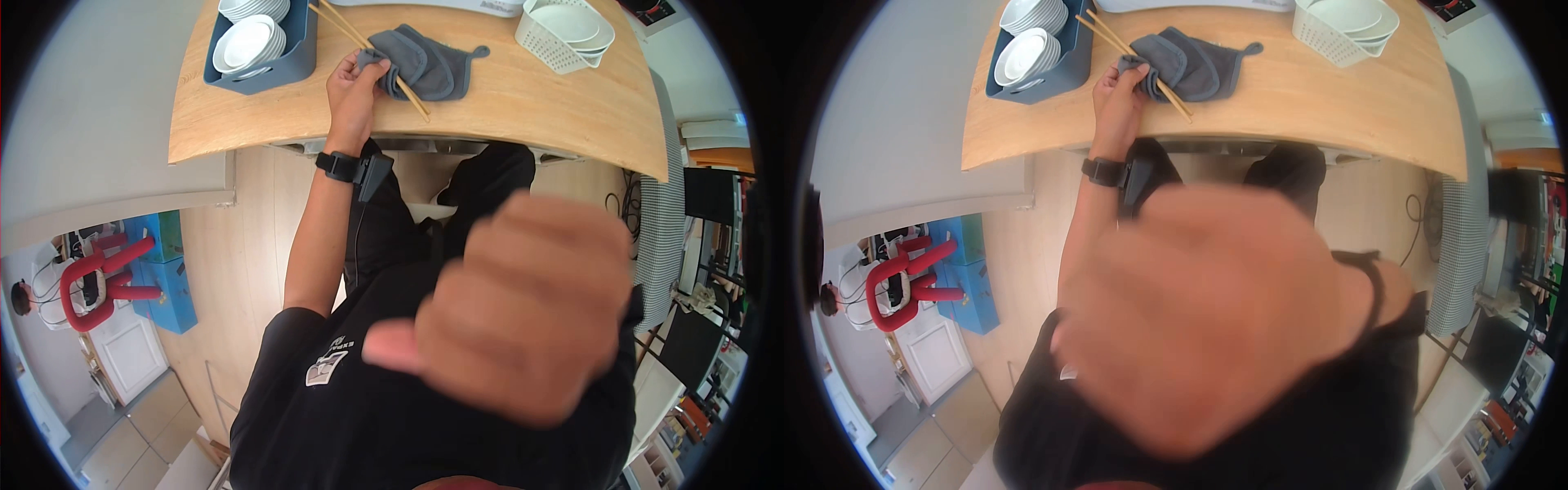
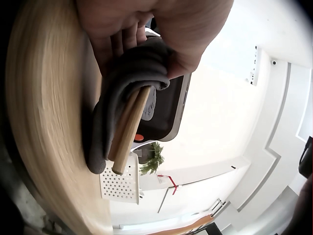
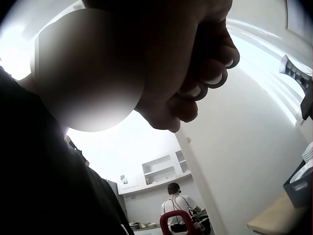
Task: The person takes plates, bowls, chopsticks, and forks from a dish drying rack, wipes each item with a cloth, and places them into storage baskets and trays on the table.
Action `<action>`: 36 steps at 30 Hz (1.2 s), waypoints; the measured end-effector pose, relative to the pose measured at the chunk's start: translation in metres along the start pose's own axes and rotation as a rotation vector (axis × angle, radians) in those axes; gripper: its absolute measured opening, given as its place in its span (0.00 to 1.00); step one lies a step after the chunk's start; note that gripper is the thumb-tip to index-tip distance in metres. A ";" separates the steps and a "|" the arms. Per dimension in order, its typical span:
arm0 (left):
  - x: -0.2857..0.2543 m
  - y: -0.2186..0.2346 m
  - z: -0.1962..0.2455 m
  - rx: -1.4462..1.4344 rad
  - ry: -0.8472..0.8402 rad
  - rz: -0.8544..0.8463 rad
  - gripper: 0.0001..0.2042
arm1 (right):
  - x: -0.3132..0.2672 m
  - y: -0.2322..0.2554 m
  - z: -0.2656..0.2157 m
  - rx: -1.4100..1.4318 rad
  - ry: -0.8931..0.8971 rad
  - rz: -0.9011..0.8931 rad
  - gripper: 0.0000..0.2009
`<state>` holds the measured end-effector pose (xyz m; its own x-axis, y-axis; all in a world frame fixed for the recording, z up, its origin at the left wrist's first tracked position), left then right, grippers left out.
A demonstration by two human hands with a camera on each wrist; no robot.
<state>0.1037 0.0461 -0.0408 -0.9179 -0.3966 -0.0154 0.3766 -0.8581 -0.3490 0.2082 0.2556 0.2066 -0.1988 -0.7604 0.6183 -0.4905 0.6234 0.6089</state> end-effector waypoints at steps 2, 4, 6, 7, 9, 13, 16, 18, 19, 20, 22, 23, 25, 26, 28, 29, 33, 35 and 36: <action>-0.001 0.000 0.002 -0.023 -0.012 -0.009 0.14 | 0.001 -0.001 -0.013 0.058 -0.081 -0.044 0.14; -0.001 0.002 0.003 -0.008 -0.018 -0.007 0.14 | -0.021 0.012 -0.014 0.083 -0.061 -0.049 0.14; -0.001 0.001 0.003 -0.036 -0.017 -0.012 0.15 | -0.025 0.012 -0.018 0.104 -0.035 -0.060 0.13; -0.003 -0.001 0.001 -0.026 -0.023 0.001 0.15 | -0.025 0.010 -0.020 0.115 -0.020 -0.065 0.13; -0.003 -0.001 0.002 -0.040 -0.002 0.002 0.16 | -0.025 0.004 -0.021 0.147 0.023 -0.061 0.13; -0.003 0.004 0.003 -0.018 -0.005 -0.015 0.17 | -0.030 -0.005 -0.026 0.200 0.061 -0.058 0.13; -0.003 0.000 -0.001 0.005 0.002 -0.035 0.17 | -0.042 0.009 -0.005 0.182 0.047 -0.072 0.13; -0.001 0.002 0.000 -0.009 -0.021 -0.017 0.18 | -0.038 0.008 -0.018 0.147 0.024 -0.089 0.13; -0.001 0.001 0.000 -0.027 -0.013 -0.035 0.18 | -0.039 0.010 -0.023 0.126 0.008 -0.099 0.13; -0.001 0.002 0.000 -0.011 -0.021 -0.024 0.18 | -0.025 0.001 -0.029 0.106 -0.010 -0.108 0.13; -0.001 0.006 -0.002 -0.015 -0.014 -0.031 0.18 | -0.043 0.010 -0.051 0.066 -0.051 -0.129 0.13; 0.000 0.008 -0.003 0.001 -0.018 -0.031 0.18 | -0.033 0.007 -0.038 0.046 -0.068 -0.143 0.13; 0.001 0.008 -0.006 0.009 -0.018 -0.034 0.18 | -0.011 -0.007 -0.034 0.022 -0.091 -0.169 0.13; 0.001 0.009 -0.006 0.025 -0.011 -0.030 0.18 | -0.001 -0.010 -0.017 0.018 -0.093 -0.181 0.13; 0.000 0.013 -0.003 0.047 -0.014 -0.010 0.18 | -0.011 -0.003 -0.027 0.023 -0.075 -0.203 0.13; -0.001 0.011 -0.001 0.035 -0.017 -0.024 0.18 | -0.011 -0.003 -0.025 0.028 -0.064 -0.212 0.13; -0.004 0.005 0.003 0.032 -0.025 -0.037 0.18 | 0.013 -0.016 0.001 0.052 -0.024 -0.233 0.12; -0.005 0.003 0.005 0.034 -0.027 -0.027 0.19 | 0.014 -0.018 -0.004 0.062 0.004 -0.242 0.12; -0.005 0.002 0.006 0.018 -0.031 -0.031 0.19 | 0.002 -0.009 -0.009 0.067 0.020 -0.246 0.12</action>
Point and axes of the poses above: each hand's wrist, its own x-axis towards the middle knuckle, its own y-axis out of the back of the hand, z = x × y, the point moved 2 cm from there along x, towards the middle knuckle, and after that the axes turned 15 degrees about x, right-handed, at the moved point
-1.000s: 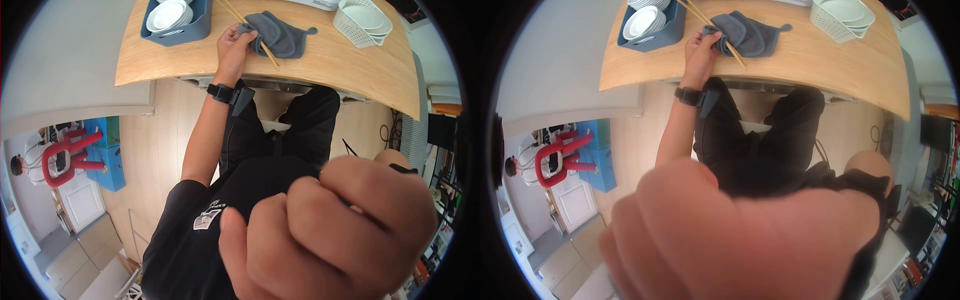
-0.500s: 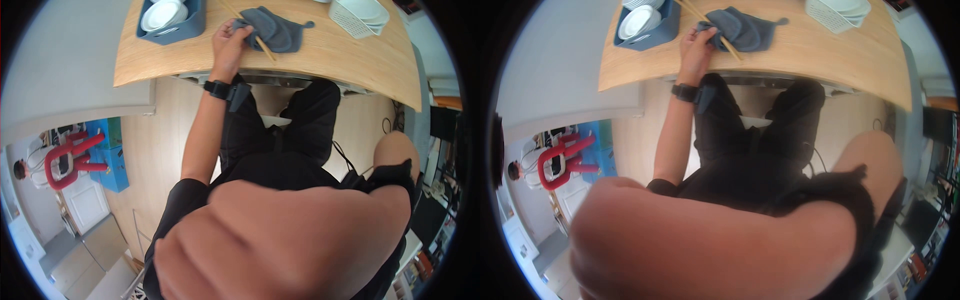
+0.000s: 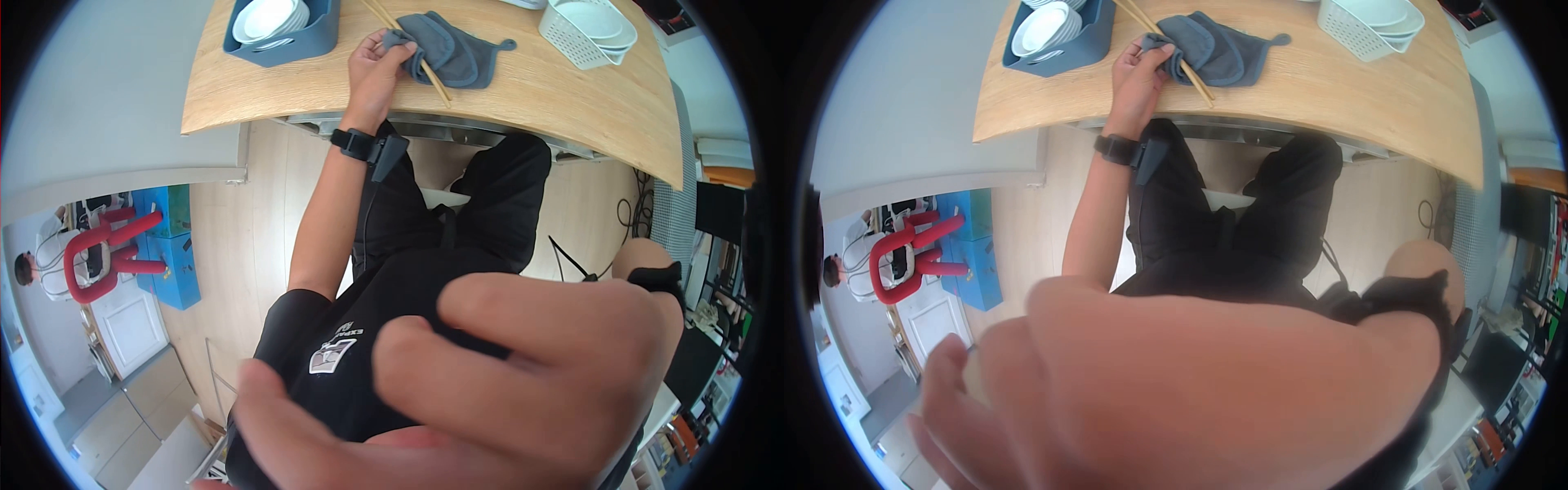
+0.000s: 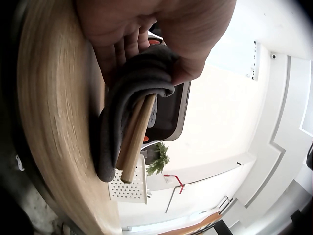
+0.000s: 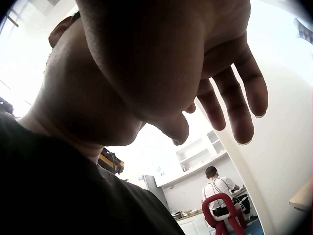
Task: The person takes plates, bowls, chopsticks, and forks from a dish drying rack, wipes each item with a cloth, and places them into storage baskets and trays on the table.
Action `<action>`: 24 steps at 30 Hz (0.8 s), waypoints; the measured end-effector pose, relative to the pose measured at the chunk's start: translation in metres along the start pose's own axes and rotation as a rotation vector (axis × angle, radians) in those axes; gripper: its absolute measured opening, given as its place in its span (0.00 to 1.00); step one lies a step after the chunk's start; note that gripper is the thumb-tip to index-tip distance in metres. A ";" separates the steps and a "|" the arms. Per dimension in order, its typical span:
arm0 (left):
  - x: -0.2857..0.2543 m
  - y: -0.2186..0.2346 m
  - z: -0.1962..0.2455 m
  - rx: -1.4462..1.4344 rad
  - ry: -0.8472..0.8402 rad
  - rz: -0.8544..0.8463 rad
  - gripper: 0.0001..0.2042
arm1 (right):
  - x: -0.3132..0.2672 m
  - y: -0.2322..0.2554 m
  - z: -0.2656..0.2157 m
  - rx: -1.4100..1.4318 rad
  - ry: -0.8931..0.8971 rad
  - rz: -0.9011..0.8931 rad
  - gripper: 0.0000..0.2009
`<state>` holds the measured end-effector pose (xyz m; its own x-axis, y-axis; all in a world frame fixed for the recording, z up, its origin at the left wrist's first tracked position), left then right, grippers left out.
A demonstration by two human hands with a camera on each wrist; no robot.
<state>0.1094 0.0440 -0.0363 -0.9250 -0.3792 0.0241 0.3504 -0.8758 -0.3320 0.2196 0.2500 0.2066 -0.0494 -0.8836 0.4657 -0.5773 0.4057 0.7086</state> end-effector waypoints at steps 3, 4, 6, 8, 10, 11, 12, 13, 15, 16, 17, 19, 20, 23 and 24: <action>0.000 -0.001 0.001 -0.011 -0.006 0.007 0.19 | 0.007 -0.008 -0.007 0.019 0.051 -0.014 0.12; -0.001 -0.001 -0.002 -0.017 0.001 0.006 0.19 | -0.007 -0.005 -0.012 0.029 0.064 -0.020 0.12; -0.003 -0.002 0.001 0.019 0.015 0.024 0.20 | -0.060 0.002 -0.061 0.048 0.096 -0.033 0.12; -0.001 0.004 0.000 0.018 0.010 0.018 0.21 | -0.050 -0.001 -0.053 0.057 0.103 -0.045 0.12; 0.004 0.001 -0.007 -0.014 -0.005 -0.014 0.21 | -0.035 -0.004 -0.044 0.046 0.077 -0.058 0.12; 0.003 0.001 -0.006 -0.024 0.003 -0.026 0.21 | -0.025 -0.007 -0.039 0.037 0.064 -0.065 0.12; 0.001 0.001 -0.004 -0.017 -0.009 -0.013 0.21 | -0.010 -0.012 -0.034 0.028 0.049 -0.071 0.12; 0.001 -0.001 -0.003 -0.015 -0.024 -0.004 0.21 | 0.004 -0.016 -0.027 0.014 0.033 -0.080 0.12; 0.002 0.000 -0.001 -0.016 -0.010 -0.001 0.21 | 0.023 -0.016 -0.010 -0.014 0.023 -0.100 0.12; 0.002 0.000 -0.002 -0.006 -0.001 0.003 0.21 | 0.019 -0.009 -0.001 -0.025 0.019 -0.110 0.12; 0.001 0.001 -0.002 0.004 0.009 0.009 0.21 | 0.019 -0.008 -0.001 -0.034 0.017 -0.120 0.12; 0.001 -0.001 -0.002 -0.015 0.006 0.002 0.21 | 0.015 -0.010 0.032 0.189 -0.087 -0.074 0.09; 0.000 -0.001 -0.001 -0.019 0.011 0.008 0.21 | 0.006 -0.015 0.056 0.202 -0.182 0.029 0.11; 0.004 0.003 -0.005 -0.034 0.001 0.014 0.21 | -0.040 -0.039 0.126 0.051 -0.480 0.372 0.19; 0.002 0.003 -0.004 -0.041 -0.005 0.014 0.20 | -0.054 -0.049 0.143 0.066 -0.596 0.468 0.18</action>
Point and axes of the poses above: each hand's wrist, its own x-axis towards the middle knuckle, its own y-axis out of the back of the hand, z = x × y, the point moved 2 cm from there along x, towards the middle knuckle, and after that the axes turned 15 degrees about x, right-handed, at the moved point
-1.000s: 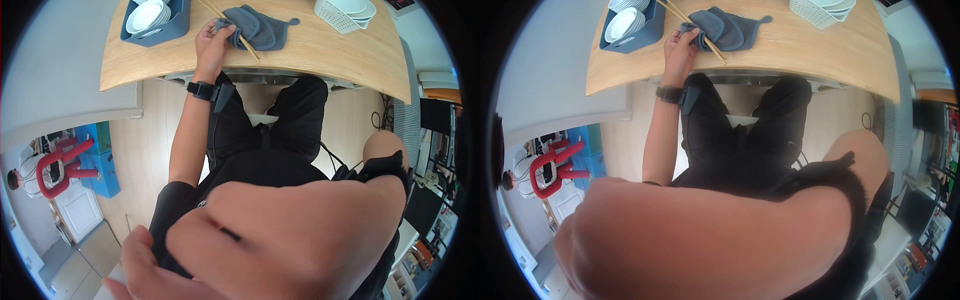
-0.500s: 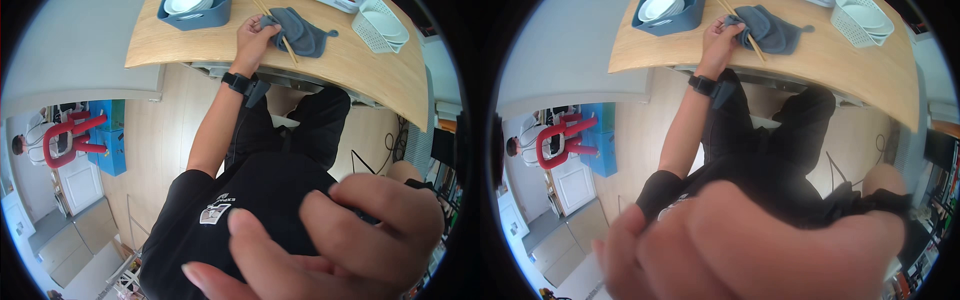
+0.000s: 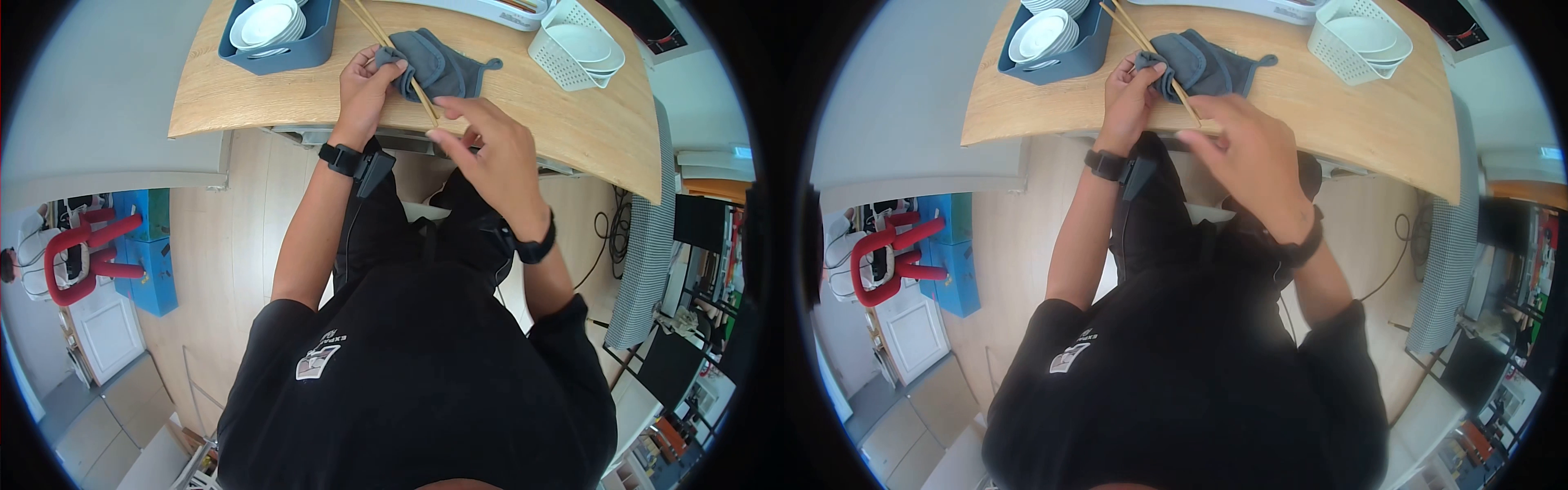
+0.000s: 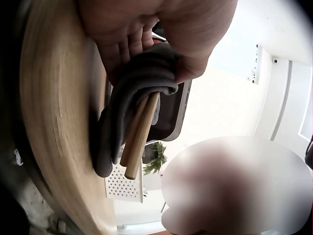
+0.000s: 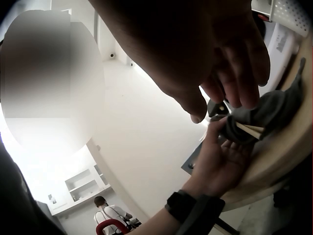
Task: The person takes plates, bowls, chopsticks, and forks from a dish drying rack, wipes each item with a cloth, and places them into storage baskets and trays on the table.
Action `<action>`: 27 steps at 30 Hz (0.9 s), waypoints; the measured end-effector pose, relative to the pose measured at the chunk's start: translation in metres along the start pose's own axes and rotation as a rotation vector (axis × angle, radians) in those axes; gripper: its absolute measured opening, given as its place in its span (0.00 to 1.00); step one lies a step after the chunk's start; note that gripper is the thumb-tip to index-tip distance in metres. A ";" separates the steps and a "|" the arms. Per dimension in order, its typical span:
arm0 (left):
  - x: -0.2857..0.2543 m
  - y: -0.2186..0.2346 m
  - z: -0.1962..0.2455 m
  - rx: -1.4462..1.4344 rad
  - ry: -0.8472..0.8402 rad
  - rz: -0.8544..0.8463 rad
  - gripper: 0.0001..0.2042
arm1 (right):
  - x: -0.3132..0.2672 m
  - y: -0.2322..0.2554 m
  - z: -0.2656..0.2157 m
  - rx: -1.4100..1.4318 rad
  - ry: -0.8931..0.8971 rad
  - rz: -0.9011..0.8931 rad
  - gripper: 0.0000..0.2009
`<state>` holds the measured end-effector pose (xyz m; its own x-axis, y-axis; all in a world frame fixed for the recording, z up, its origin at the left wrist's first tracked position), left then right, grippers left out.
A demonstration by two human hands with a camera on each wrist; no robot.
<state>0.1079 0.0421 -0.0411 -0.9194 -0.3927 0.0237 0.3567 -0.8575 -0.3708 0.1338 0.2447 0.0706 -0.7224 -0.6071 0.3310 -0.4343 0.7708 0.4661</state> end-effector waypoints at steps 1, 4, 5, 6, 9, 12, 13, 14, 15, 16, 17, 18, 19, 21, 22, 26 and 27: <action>-0.002 -0.001 0.001 -0.002 0.000 -0.007 0.20 | -0.007 -0.005 0.018 0.019 -0.122 0.103 0.16; -0.003 -0.004 0.003 -0.003 0.034 0.007 0.19 | -0.020 -0.022 0.042 0.097 -0.235 0.157 0.17; -0.002 -0.003 0.003 0.000 0.036 0.003 0.19 | -0.020 -0.027 0.046 0.098 -0.237 0.162 0.17; -0.001 -0.003 0.003 -0.001 0.017 -0.015 0.19 | -0.019 -0.032 0.051 0.185 -0.261 0.146 0.17; -0.002 -0.003 0.003 -0.002 0.012 -0.033 0.18 | -0.015 -0.039 0.061 0.249 -0.285 0.161 0.18; -0.006 -0.003 0.005 0.001 0.016 -0.020 0.18 | -0.009 -0.038 0.067 0.185 -0.281 0.182 0.17; -0.006 -0.003 0.006 0.004 0.009 -0.014 0.18 | -0.008 -0.038 0.069 0.143 -0.278 0.180 0.16; -0.005 -0.003 0.006 0.007 0.007 -0.013 0.18 | -0.007 -0.039 0.070 0.146 -0.276 0.179 0.16; -0.005 -0.004 0.006 0.011 0.013 -0.014 0.18 | -0.007 -0.040 0.071 0.158 -0.258 0.184 0.15; -0.004 -0.004 0.005 0.014 0.019 -0.017 0.18 | -0.008 -0.041 0.072 0.169 -0.241 0.189 0.14; -0.004 -0.003 0.004 0.014 0.018 -0.021 0.18 | -0.008 -0.043 0.073 0.168 -0.240 0.193 0.14; -0.003 -0.002 0.003 0.025 0.018 -0.022 0.18 | -0.009 -0.046 0.073 0.238 -0.228 0.221 0.13; -0.002 -0.002 0.003 0.036 0.018 -0.023 0.18 | -0.009 -0.047 0.073 0.309 -0.216 0.248 0.13; -0.002 -0.002 0.003 0.036 0.021 -0.024 0.18 | -0.009 -0.045 0.071 0.332 -0.254 0.247 0.13; -0.003 -0.002 0.003 0.035 0.025 -0.023 0.17 | -0.010 -0.045 0.071 0.354 -0.292 0.242 0.13; -0.003 -0.001 0.003 0.039 0.027 -0.029 0.16 | -0.012 -0.040 0.071 0.338 -0.292 0.236 0.13; -0.003 -0.002 0.003 -0.001 0.029 -0.028 0.16 | -0.013 -0.036 0.068 0.327 -0.302 0.209 0.13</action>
Point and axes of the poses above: each hand's wrist, its own x-axis towards the middle knuckle, its own y-axis out of the back of the hand, z = x × y, the point moved 2 cm from there along x, towards the middle knuckle, and after that the axes turned 15 degrees about x, right-handed, at the moved point
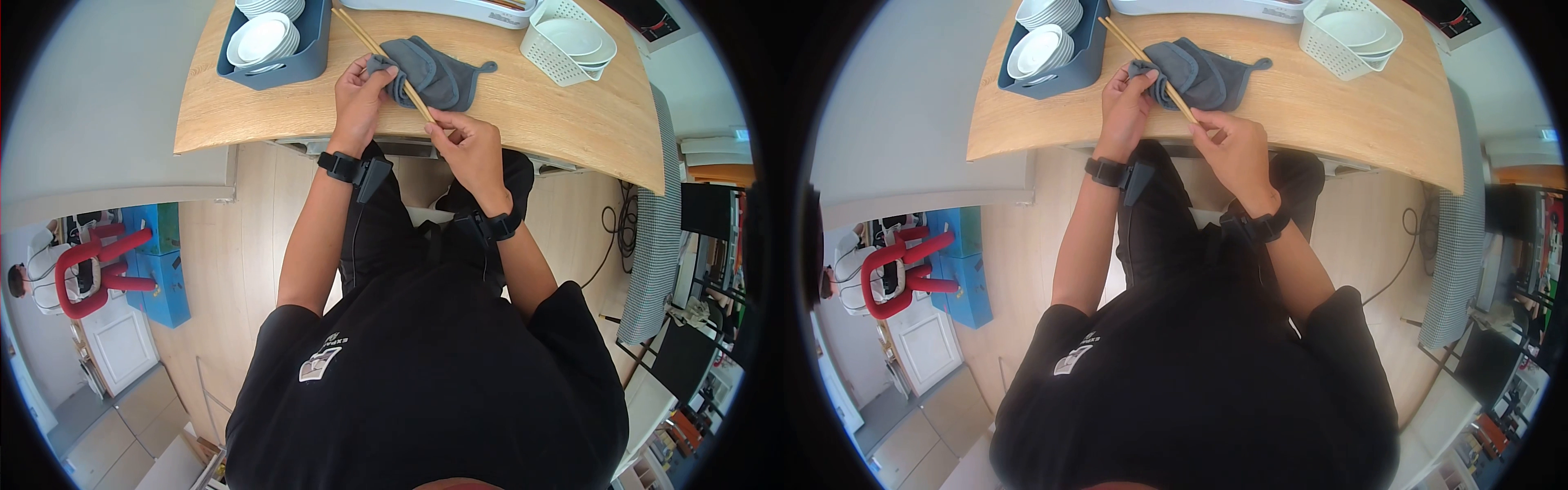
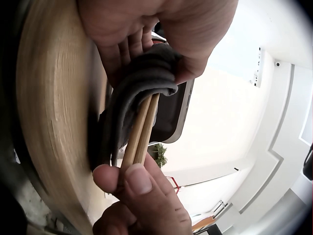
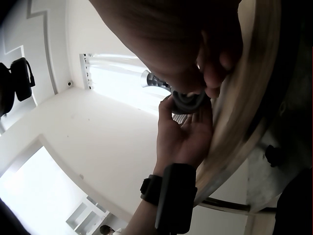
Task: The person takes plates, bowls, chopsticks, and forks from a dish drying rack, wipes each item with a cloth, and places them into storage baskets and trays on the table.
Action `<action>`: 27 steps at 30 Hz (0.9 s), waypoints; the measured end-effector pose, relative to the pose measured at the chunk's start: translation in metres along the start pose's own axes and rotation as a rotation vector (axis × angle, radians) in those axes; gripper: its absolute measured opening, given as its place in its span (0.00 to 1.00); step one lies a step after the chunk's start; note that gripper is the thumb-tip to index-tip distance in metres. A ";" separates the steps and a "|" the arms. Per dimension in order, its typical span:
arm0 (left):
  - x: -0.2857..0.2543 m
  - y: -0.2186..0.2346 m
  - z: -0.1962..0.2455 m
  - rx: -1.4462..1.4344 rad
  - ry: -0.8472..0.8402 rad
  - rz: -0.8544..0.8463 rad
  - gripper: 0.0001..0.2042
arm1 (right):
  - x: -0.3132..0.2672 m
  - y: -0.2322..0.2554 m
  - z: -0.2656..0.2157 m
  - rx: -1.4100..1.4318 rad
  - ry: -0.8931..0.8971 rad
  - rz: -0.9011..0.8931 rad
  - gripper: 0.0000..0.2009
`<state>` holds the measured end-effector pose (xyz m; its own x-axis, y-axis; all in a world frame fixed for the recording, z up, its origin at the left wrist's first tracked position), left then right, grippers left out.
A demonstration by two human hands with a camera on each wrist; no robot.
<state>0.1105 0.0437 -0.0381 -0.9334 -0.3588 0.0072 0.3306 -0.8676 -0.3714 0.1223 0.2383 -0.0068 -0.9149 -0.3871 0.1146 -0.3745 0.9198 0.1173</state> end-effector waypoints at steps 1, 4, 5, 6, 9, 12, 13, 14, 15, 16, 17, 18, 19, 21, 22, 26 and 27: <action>0.000 0.000 0.000 -0.040 0.002 0.000 0.15 | -0.002 0.003 -0.002 -0.016 -0.012 -0.023 0.13; -0.001 0.000 0.000 -0.060 -0.006 -0.004 0.14 | -0.011 0.016 0.007 0.120 -0.039 -0.068 0.13; -0.002 0.001 0.002 -0.062 -0.002 -0.003 0.14 | -0.015 0.022 0.007 0.118 -0.042 -0.067 0.13; -0.002 0.001 0.002 -0.068 0.002 -0.002 0.13 | -0.020 0.030 0.007 0.103 -0.048 -0.094 0.13; -0.002 0.002 0.002 -0.078 0.000 -0.006 0.12 | -0.036 0.055 -0.001 0.073 -0.135 -0.127 0.13; 0.000 0.003 0.003 -0.091 -0.005 -0.009 0.12 | -0.050 0.074 -0.001 0.116 -0.238 -0.121 0.13; 0.000 0.003 0.002 -0.101 -0.007 -0.005 0.12 | -0.055 0.081 0.001 0.137 -0.257 -0.122 0.13; 0.000 0.004 0.002 -0.103 -0.001 -0.011 0.12 | -0.058 0.085 0.002 0.157 -0.274 -0.123 0.13; 0.001 0.005 0.001 -0.115 -0.004 -0.010 0.12 | -0.061 0.087 0.002 0.156 -0.277 -0.115 0.13; 0.000 0.004 0.002 -0.128 -0.006 -0.010 0.11 | -0.064 0.088 0.001 0.152 -0.283 -0.104 0.14; 0.000 0.003 0.002 -0.129 -0.003 -0.015 0.11 | -0.065 0.088 0.000 0.149 -0.288 -0.094 0.14; 0.000 0.003 0.003 -0.120 -0.005 -0.013 0.11 | -0.065 0.087 0.001 0.149 -0.289 -0.089 0.14; 0.000 0.002 0.004 -0.110 -0.008 -0.011 0.11 | -0.065 0.085 0.003 0.155 -0.272 -0.085 0.14; 0.000 0.002 0.005 -0.116 -0.001 -0.019 0.11 | -0.064 0.082 0.004 0.166 -0.254 -0.077 0.14; 0.001 0.002 0.006 -0.125 0.002 -0.023 0.11 | -0.062 0.080 0.004 0.146 -0.238 -0.075 0.14; 0.002 0.005 0.004 -0.084 0.003 -0.036 0.10 | -0.049 0.070 0.011 0.089 -0.166 -0.070 0.13; 0.003 0.006 0.003 -0.060 0.005 -0.035 0.09 | -0.045 0.065 0.015 0.089 -0.166 -0.072 0.13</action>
<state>0.1100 0.0360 -0.0379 -0.9451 -0.3264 0.0168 0.2886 -0.8574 -0.4260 0.1370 0.3166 -0.0190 -0.8950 -0.4426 -0.0562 -0.4446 0.8952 0.0307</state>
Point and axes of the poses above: each hand's wrist, its own x-axis towards the middle knuckle, its own y-axis out of the back of the hand, z = x × y, the point moved 2 cm from there along x, towards the middle knuckle, and after that the axes turned 15 degrees about x, right-handed, at the moved point
